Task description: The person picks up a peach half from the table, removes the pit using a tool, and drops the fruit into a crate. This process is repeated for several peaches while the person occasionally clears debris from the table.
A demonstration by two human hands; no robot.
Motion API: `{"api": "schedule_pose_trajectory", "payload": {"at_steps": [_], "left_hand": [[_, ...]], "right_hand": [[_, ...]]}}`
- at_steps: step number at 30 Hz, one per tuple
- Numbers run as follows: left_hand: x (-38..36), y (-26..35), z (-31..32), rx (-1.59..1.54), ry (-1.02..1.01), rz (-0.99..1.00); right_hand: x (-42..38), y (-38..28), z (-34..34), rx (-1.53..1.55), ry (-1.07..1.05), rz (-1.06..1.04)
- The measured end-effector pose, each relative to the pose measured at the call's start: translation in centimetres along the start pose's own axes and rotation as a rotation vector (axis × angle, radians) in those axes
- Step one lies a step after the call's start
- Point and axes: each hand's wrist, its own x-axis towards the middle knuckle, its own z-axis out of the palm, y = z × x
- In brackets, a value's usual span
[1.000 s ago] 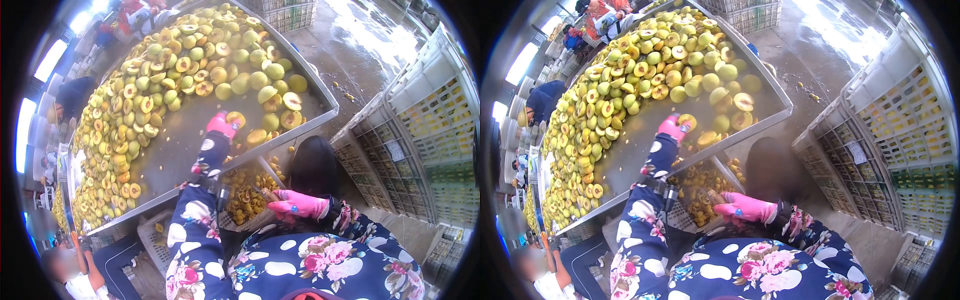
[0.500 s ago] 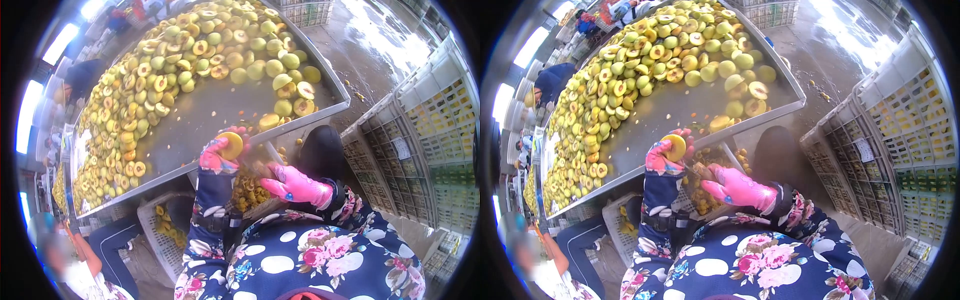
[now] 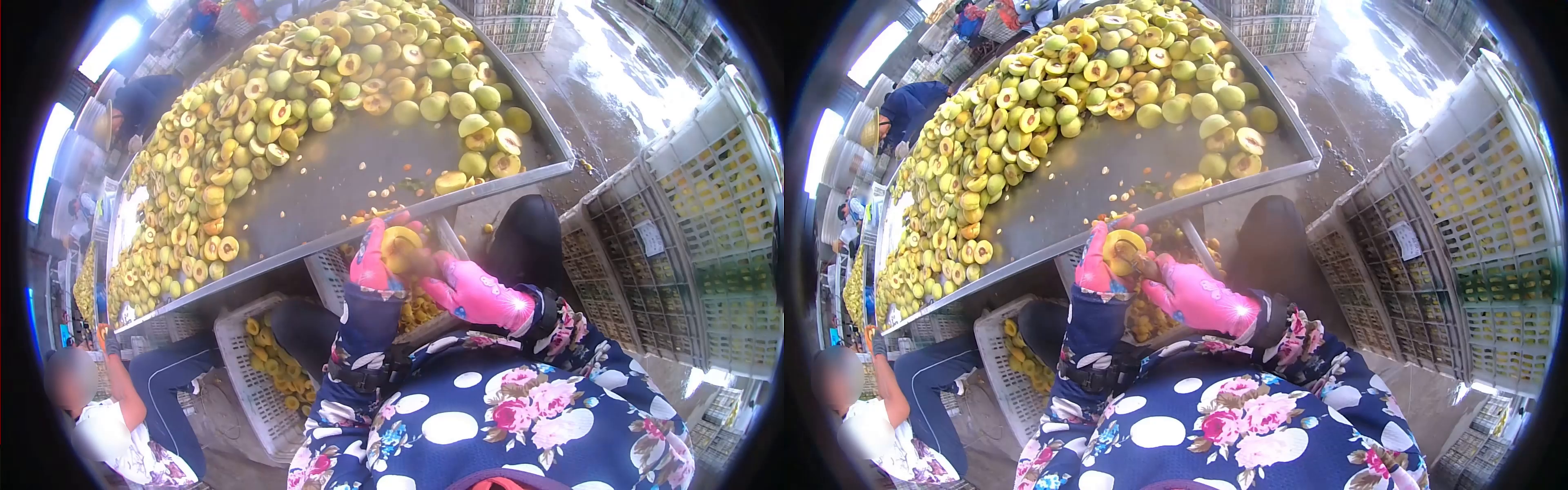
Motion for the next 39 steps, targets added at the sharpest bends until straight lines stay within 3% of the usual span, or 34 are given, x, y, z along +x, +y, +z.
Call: {"api": "schedule_pose_trajectory", "payload": {"at_steps": [4, 9, 14, 17, 20, 23, 26, 29, 32, 35, 36, 37, 38, 39], "left_hand": [[-0.8, -0.5, 0.6, 0.073, 0.035, 0.054], [-0.2, -1.3, -0.7, 0.352, 0.046, 0.111], [0.1, -2.6, -1.6, 0.433, 0.101, 0.144], [0.8, -3.8, -2.8, 0.387, 0.121, 0.249], [0.6, -3.7, -2.8, 0.352, 0.173, 0.181], [0.7, -3.9, -2.4, 0.196, 0.196, 0.174], [0.3, -3.4, -2.0, 0.036, 0.190, 0.084], [-0.2, -3.0, -2.9, -0.039, 0.249, 0.106], [-2.5, -0.7, -2.6, -0.140, 0.310, 0.098], [-4.7, 0.5, -3.6, -0.094, 0.464, 0.155], [-5.2, 0.6, -4.2, -0.107, 0.521, 0.183], [-5.7, 0.8, -5.7, -0.127, 0.482, 0.194], [-5.9, 1.5, -9.3, -0.315, 0.201, 0.248], [-5.5, 2.7, -14.1, -0.514, 0.062, 0.339]], "right_hand": [[0.2, 3.1, 1.9, -0.059, 0.052, -0.153], [0.2, 2.1, 0.2, -0.063, -0.273, 0.065], [0.3, 2.4, 0.2, -0.095, -0.320, 0.037], [0.7, -0.4, -0.6, 0.226, -0.421, 0.341], [0.7, -1.0, -1.1, 0.611, -0.534, 0.548], [0.4, -0.7, -0.8, 0.983, -0.614, 0.567], [0.1, 0.0, 0.3, 1.167, -0.588, 0.578], [0.2, 1.1, 0.9, 1.183, -0.705, 0.569], [1.1, 0.5, 2.2, 1.396, -0.907, 0.364], [1.9, -1.9, 2.5, 1.035, -0.874, 0.417], [2.1, -1.6, 3.2, 1.066, -0.915, 0.482], [2.1, -1.8, 3.1, 1.052, -0.945, 0.444], [2.0, -2.2, 2.6, 1.038, -0.975, 0.406], [2.0, -2.5, 2.2, 1.020, -1.004, 0.369]]}}
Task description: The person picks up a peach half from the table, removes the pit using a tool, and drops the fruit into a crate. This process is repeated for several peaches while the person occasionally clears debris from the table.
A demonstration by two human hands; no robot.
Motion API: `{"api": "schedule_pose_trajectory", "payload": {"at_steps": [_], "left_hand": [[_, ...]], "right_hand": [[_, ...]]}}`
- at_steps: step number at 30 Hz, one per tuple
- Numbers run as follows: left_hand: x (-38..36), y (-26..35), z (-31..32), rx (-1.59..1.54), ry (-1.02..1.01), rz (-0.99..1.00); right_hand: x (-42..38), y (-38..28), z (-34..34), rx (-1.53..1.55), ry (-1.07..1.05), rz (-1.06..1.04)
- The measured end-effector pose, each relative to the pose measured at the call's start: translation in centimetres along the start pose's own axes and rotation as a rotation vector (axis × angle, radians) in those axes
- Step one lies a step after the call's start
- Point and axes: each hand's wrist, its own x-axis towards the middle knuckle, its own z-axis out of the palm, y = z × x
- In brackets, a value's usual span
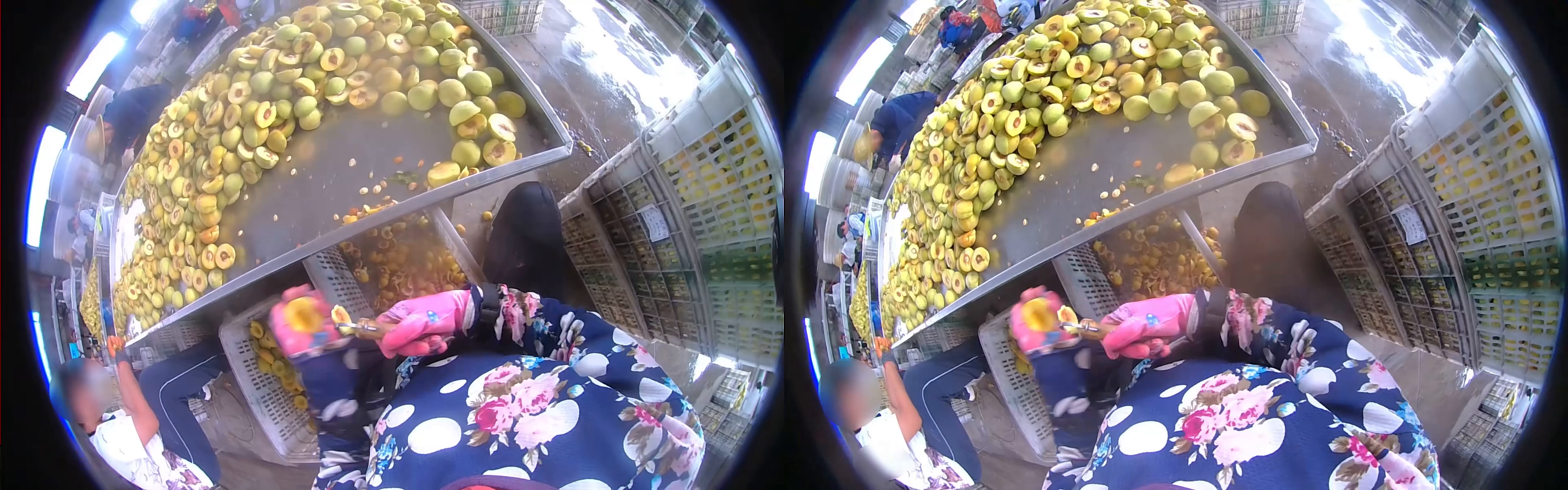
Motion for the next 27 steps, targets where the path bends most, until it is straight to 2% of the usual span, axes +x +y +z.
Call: {"api": "schedule_pose_trajectory", "payload": {"at_steps": [2, 3, 4, 5, 8, 9, 10, 12, 13, 15, 17, 19, 20, 21, 23, 25, 27], "left_hand": [[0.0, 5.7, -2.3, 0.203, 0.308, 0.468], [-0.9, 8.4, -1.2, 0.224, 0.431, 0.415], [-1.2, 10.5, -1.0, 0.453, 0.512, 0.361], [-0.8, 10.8, -0.9, 0.630, 0.481, 0.351], [2.0, 11.7, 0.9, 1.165, 0.347, 0.323], [2.9, 11.2, 1.9, 1.339, 0.300, 0.305], [3.9, 10.1, 2.7, 1.397, 0.187, 0.267], [6.5, 5.5, 6.9, 1.380, -0.111, 0.176], [9.0, 3.6, 7.4, 1.507, -0.309, 0.150], [10.5, -2.6, 12.9, 2.036, -0.708, 0.284], [12.0, -8.4, 16.7, 2.003, -1.001, 0.201], [15.1, -13.1, 16.1, 2.048, -1.276, 0.195], [15.8, -15.0, 15.8, 2.014, -1.315, 0.093], [16.3, -16.7, 15.6, 1.977, -1.351, -0.008], [17.6, -18.4, 15.6, 2.012, -1.560, -0.028], [18.3, -19.1, 15.3, 1.864, -1.288, -0.361], [18.7, -19.0, 15.0, 1.914, -1.238, -0.291]], "right_hand": [[-0.1, 0.0, -0.4, -0.087, 0.100, 0.028], [0.3, 0.7, -1.3, -0.160, 0.181, 0.061], [0.7, 1.6, -2.2, -0.229, 0.264, 0.095], [0.9, 2.3, -2.8, -0.760, 0.389, 0.128], [0.5, 5.8, -6.2, -1.332, 0.393, 0.262], [-0.3, 4.8, -5.3, -1.221, 0.481, 0.301], [-1.0, 4.8, -5.1, -1.195, 0.504, 0.255], [-2.0, 4.7, -5.1, -1.143, 0.548, 0.159], [-2.5, 4.3, -5.0, -1.120, 0.525, 0.143], [-3.6, 3.9, -4.5, -1.088, 0.560, 0.148], [-4.8, 3.8, -4.3, -1.003, 0.580, 0.150], [-6.1, 4.1, -4.0, -0.986, 0.626, 0.143], [-6.6, 4.1, -4.0, -0.977, 0.647, 0.142], [-7.0, 4.1, -4.3, -0.936, 0.633, 0.238], [-7.8, 3.3, -4.5, -0.766, 0.637, 0.269], [-8.1, 3.1, -4.7, -0.648, 0.627, 0.283], [-7.9, 3.1, -5.1, -0.593, 0.608, 0.277]]}}
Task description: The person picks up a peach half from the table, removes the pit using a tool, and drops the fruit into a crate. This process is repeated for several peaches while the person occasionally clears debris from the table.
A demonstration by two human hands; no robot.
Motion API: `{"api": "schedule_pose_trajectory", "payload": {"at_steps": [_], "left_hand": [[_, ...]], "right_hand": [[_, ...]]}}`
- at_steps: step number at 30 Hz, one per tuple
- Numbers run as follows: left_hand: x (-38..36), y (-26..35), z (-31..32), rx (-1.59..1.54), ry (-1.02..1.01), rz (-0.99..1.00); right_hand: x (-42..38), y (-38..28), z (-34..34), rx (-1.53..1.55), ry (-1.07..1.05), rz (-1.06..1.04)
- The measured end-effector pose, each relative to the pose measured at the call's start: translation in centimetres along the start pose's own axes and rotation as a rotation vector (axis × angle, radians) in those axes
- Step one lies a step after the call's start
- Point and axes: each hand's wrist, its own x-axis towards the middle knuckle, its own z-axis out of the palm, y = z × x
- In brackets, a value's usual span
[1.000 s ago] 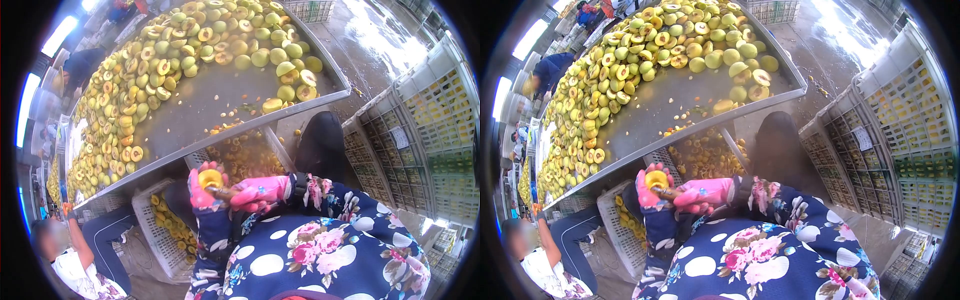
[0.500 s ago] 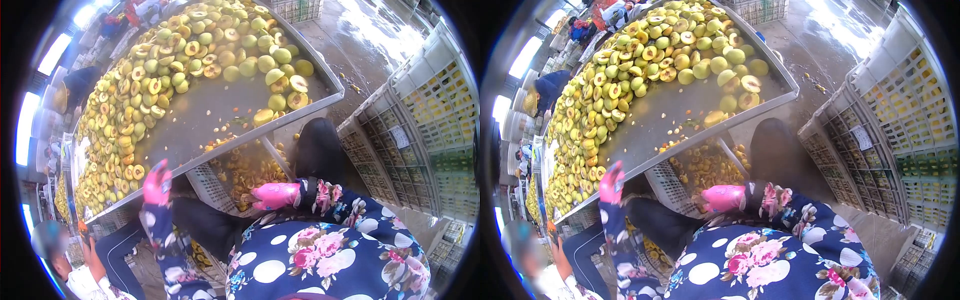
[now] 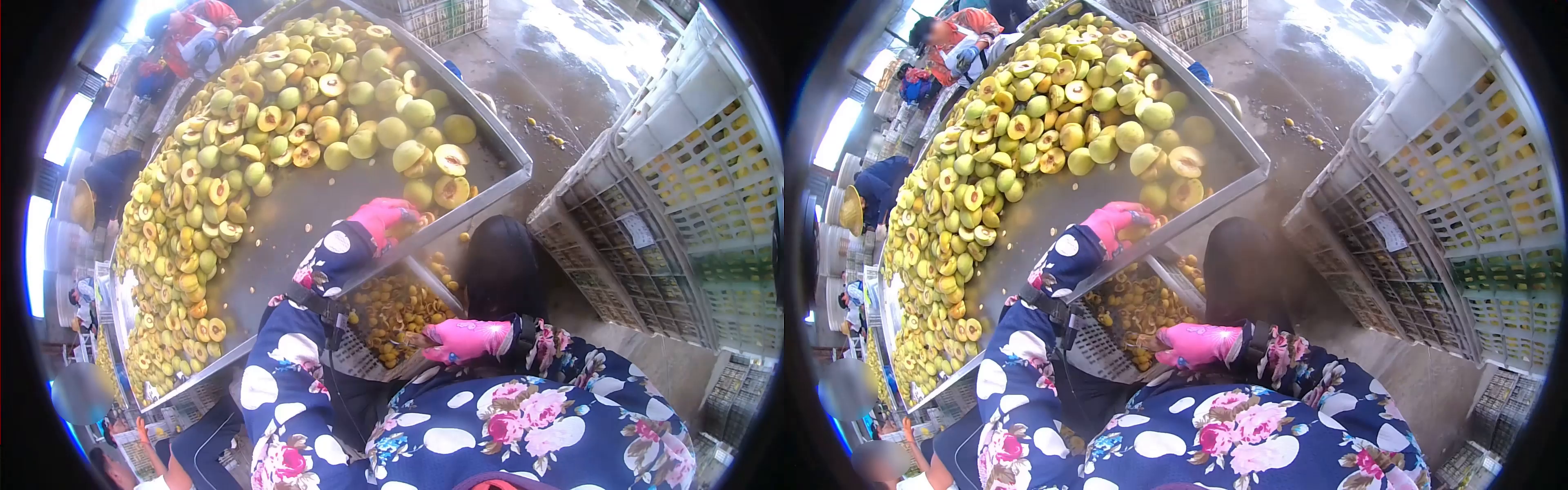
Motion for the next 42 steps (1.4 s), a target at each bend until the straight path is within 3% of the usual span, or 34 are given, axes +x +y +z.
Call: {"api": "schedule_pose_trajectory", "payload": {"at_steps": [2, 5, 6, 8, 9, 12, 19, 25, 28, 30, 32, 37, 40, 42], "left_hand": [[-1.0, -0.9, -0.3, 0.413, 0.139, 0.138], [-2.1, -6.0, 0.8, -0.131, 0.336, -0.119], [-2.6, -6.5, 0.4, -0.569, 0.308, -0.148], [-3.9, -10.1, -1.1, -1.151, 0.190, -0.088], [-5.1, -8.4, -1.4, -1.284, 0.157, 0.070], [-9.3, -1.5, -1.0, -1.789, 0.228, 0.036], [-13.8, 0.0, 1.0, -1.894, 0.231, 0.114], [-15.6, 1.8, 3.6, -1.828, 0.445, 0.043], [-16.0, 1.4, 5.0, -1.786, 0.427, 0.067], [-15.9, 1.5, 6.4, -1.718, 0.468, 0.106], [-15.4, 2.5, 7.7, -1.609, 0.589, 0.117], [-15.9, 4.3, 8.1, -1.807, 0.632, 0.047], [-16.3, 3.6, 8.3, -1.872, 0.686, 0.065], [-16.5, 3.7, 8.2, -1.908, 0.751, 0.062]], "right_hand": [[-0.1, -0.5, -0.1, 0.000, 0.008, -0.033], [-0.7, -0.6, 0.2, 0.254, -0.004, -0.041], [-0.9, -0.5, 0.3, 0.380, -0.012, -0.038], [-1.0, -0.2, 0.2, 0.534, -0.032, -0.109], [-1.0, -0.2, 0.1, 0.610, -0.044, -0.144], [-1.9, -1.6, -0.5, 0.675, 0.050, -0.179], [-1.8, -3.7, -0.6, 0.787, 0.194, -0.224], [-1.8, -6.3, -0.3, 0.788, 0.240, -0.321], [-0.4, -6.2, 0.4, 0.617, 0.321, -0.403], [2.7, -5.3, 0.8, 0.221, 0.663, -0.651], [3.3, -5.3, 1.3, 0.013, 0.800, -0.708], [2.1, -6.6, 2.3, -0.179, 0.611, -0.535], [1.1, -7.2, 2.8, 0.253, 0.485, -0.474], [0.2, -7.2, 2.6, 0.106, 0.500, -0.396]]}}
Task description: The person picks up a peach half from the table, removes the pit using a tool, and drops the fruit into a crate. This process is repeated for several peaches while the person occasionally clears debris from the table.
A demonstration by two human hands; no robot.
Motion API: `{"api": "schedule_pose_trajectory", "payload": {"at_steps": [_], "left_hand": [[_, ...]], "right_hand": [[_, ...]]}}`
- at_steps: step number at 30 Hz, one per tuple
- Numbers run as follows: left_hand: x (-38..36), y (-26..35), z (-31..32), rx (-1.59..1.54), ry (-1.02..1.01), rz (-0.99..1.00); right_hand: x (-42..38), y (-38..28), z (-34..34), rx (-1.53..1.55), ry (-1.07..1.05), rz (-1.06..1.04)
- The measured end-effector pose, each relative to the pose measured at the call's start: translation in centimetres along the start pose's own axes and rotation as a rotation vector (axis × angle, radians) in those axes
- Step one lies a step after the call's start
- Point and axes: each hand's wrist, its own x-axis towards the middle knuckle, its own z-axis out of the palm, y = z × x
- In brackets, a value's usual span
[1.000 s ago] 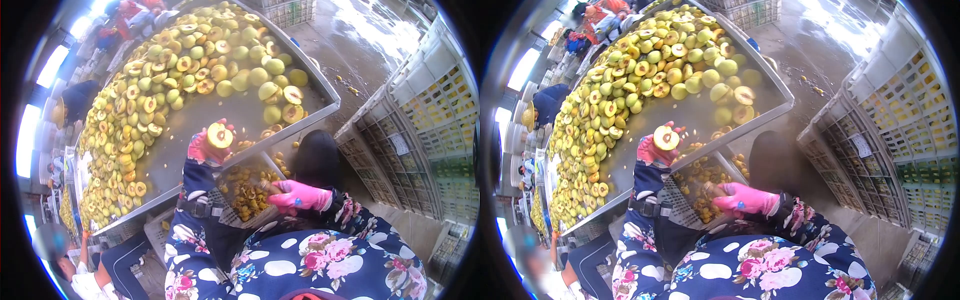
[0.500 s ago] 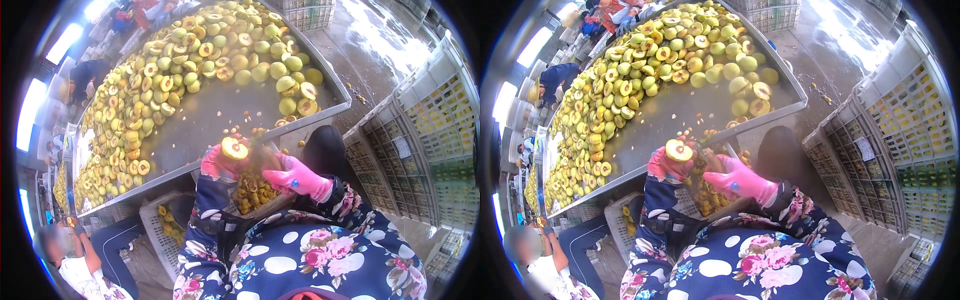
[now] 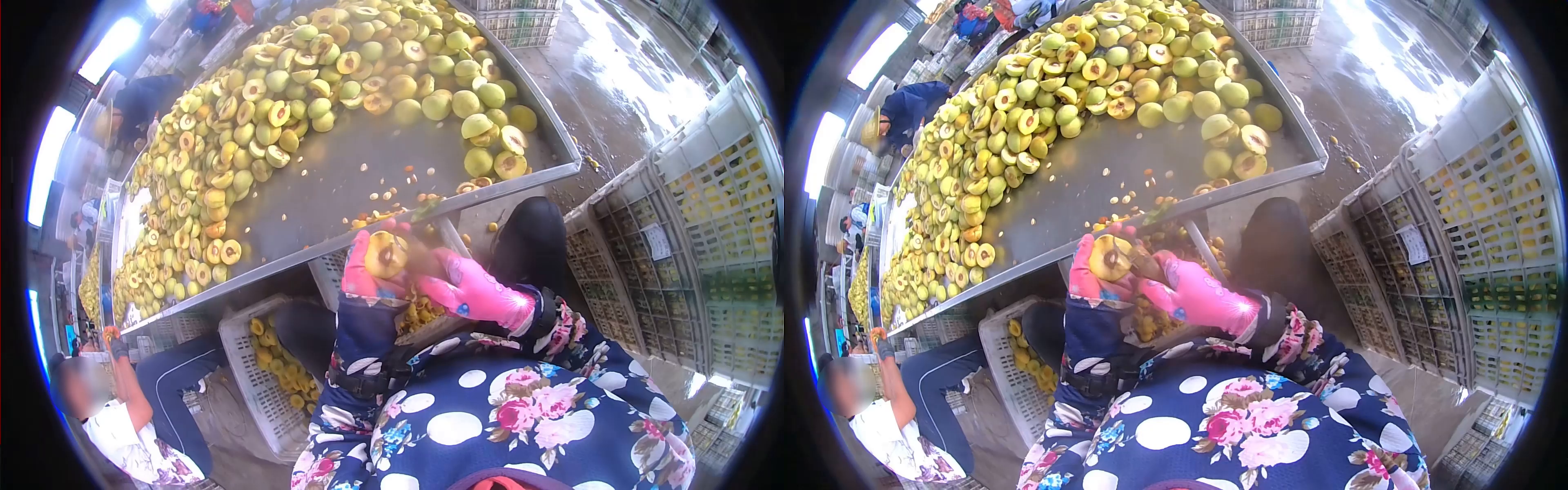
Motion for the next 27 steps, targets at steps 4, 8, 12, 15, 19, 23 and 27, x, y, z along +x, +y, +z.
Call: {"api": "schedule_pose_trajectory", "payload": {"at_steps": [4, 8, 12, 15, 19, 23, 27], "left_hand": [[-0.4, 0.1, 0.2, 0.014, 0.056, 0.039], [-0.4, -0.4, -0.3, -0.062, -0.038, 0.005], [-0.4, -0.9, -0.5, -0.103, -0.055, -0.002], [-0.6, -1.1, 0.4, -0.045, 0.056, 0.032], [-1.7, -1.9, 2.4, 0.162, 0.230, 0.147], [-1.6, -2.2, 1.0, 0.334, 0.257, 0.220], [-0.9, -2.2, 0.2, 0.331, 0.284, 0.225]], "right_hand": [[-0.8, -0.4, 0.1, -0.155, -0.058, 0.014], [-0.6, 0.4, 0.6, -0.250, -0.009, -0.078], [-0.2, 1.4, 1.0, -0.333, 0.032, -0.175], [0.3, 2.4, 1.4, -0.345, 0.070, -0.309], [1.3, 5.2, 1.7, -0.379, 0.007, -0.305], [2.8, 8.8, 1.6, -0.454, -0.135, -0.228], [2.7, 6.9, 1.7, -0.405, -0.185, -0.175]]}}
